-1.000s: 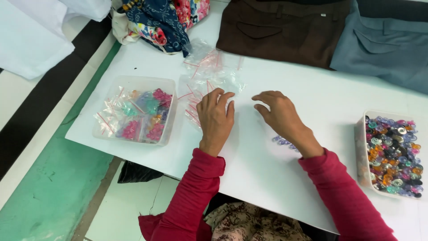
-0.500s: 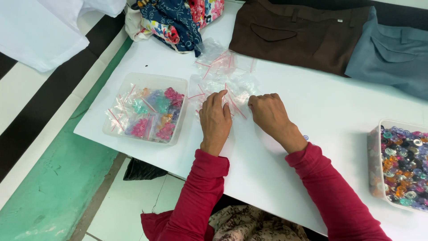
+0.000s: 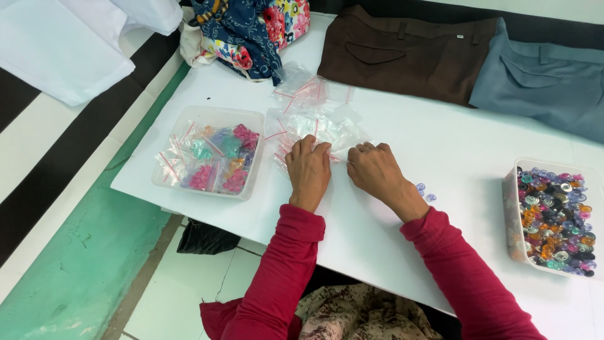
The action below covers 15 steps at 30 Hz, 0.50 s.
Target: Sorting various colored buttons from a container and placing them into small resealable plastic bags.
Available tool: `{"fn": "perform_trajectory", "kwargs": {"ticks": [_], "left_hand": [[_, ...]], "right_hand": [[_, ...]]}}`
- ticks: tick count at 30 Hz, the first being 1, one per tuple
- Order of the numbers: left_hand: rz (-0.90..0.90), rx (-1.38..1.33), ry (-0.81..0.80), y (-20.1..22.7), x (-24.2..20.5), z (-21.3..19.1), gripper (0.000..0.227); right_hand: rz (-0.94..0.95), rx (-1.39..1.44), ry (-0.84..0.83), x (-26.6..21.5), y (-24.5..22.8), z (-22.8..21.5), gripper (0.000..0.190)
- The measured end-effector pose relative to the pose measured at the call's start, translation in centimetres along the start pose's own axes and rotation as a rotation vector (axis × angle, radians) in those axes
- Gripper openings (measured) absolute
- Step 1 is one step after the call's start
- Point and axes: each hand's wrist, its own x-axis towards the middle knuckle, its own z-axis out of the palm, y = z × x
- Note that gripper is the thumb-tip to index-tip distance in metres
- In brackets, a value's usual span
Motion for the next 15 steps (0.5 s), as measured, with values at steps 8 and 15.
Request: {"fn": "perform_trajectory", "kwargs": {"ticks": [8,15], "left_hand": [[0.117,-0.18,0.079,1.9,-0.1,-1.8,0.03],[0.429,-0.594,-0.076,8.8,0.4,-2.7,0.037]], "right_hand": [[0.142,0.48,0.153,-5.7,-2.1,-11.1,0.024],[0.232,0.69,0.304,-11.4,0.7,-13.5,0.022]]}}
